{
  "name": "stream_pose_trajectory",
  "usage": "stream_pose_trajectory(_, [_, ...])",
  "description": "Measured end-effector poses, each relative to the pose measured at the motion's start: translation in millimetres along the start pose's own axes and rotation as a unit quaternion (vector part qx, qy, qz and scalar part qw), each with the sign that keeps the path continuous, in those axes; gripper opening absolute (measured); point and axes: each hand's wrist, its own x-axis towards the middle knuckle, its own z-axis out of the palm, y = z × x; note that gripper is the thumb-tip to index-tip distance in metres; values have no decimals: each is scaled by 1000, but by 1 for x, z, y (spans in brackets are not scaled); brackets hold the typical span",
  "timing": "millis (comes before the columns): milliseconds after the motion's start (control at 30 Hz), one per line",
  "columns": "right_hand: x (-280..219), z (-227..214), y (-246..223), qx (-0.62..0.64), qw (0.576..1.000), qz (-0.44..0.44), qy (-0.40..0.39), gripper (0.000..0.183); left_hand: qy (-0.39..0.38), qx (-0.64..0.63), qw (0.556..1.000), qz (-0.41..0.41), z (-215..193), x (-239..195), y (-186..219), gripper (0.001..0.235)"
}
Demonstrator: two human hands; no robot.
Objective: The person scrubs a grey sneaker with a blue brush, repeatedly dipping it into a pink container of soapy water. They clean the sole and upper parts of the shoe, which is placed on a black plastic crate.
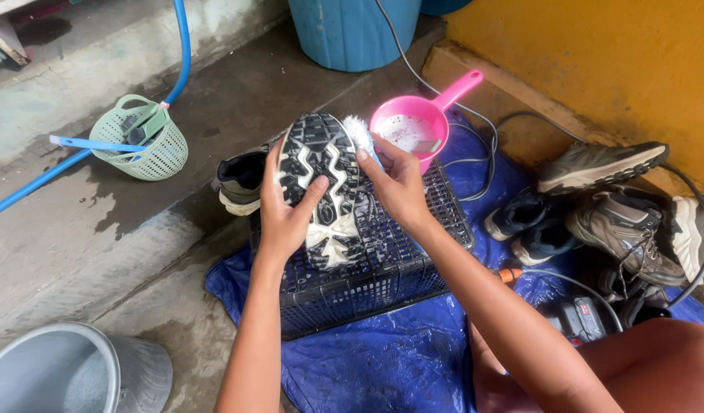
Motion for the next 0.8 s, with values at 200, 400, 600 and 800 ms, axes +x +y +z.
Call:
stream_pose_trajectory(200, [-7,12,2,-33,999,20,-34,61,36,-6,999,14,-2,0,-25,69])
stream_pose_trajectory(400, [-17,17,-8,-66,997,10,-50,72,37,10,999,8,-6,-1,-34,70])
stream_pose_trajectory(600, [-22,2,15,-57,997,29,-37,58,-25,-37,999,-15,-20,-1,-34,78])
stream_pose_trajectory(800, [-2,-18,16,-126,991,-23,-42,46,-31,-25,999,3,-15,-4,-46,97])
